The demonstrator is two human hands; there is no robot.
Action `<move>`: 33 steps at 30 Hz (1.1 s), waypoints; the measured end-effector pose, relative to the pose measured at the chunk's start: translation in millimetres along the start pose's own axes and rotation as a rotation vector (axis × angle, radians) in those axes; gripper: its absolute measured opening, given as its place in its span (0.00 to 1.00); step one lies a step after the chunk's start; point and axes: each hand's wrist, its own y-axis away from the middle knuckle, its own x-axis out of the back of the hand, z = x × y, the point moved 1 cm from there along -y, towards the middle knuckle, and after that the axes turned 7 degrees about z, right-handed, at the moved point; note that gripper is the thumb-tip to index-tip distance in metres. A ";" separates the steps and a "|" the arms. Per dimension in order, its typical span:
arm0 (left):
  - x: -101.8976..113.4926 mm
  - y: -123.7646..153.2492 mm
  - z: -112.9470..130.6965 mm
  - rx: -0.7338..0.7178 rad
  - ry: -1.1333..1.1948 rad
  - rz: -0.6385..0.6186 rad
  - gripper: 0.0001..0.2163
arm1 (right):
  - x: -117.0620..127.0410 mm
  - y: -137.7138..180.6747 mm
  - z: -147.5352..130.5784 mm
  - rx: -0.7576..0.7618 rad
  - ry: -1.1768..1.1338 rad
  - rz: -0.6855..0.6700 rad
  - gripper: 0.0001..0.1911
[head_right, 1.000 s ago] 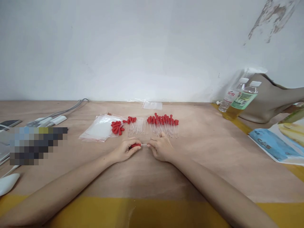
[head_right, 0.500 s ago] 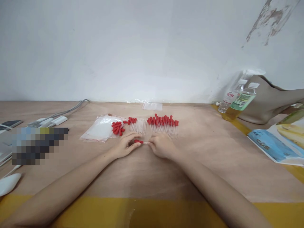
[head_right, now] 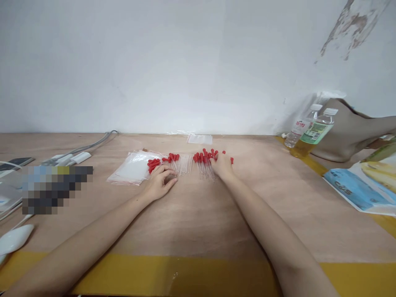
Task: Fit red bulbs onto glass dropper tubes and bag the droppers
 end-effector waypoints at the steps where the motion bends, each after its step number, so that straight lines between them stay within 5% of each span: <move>1: 0.0 -0.2 -0.1 0.010 -0.015 0.008 0.06 | -1.2 1.2 -3.1 0.007 0.026 0.010 0.09; 8: -0.4 -0.5 -0.8 0.106 -0.141 0.054 0.05 | -10.2 20.7 -46.6 0.131 0.079 -0.191 0.11; 21: 14.0 -13.5 -10.6 0.315 -0.372 0.132 0.09 | -29.5 14.5 -86.0 -0.077 0.109 -0.392 0.15; 27: 23.5 -42.0 -33.8 0.373 -0.393 -0.054 0.11 | -34.2 7.7 -86.1 -0.136 0.049 -0.424 0.14; 33: 19.2 -80.3 -50.4 0.306 -0.467 -0.406 0.12 | -32.4 -0.8 -77.0 -0.199 -0.065 -0.369 0.12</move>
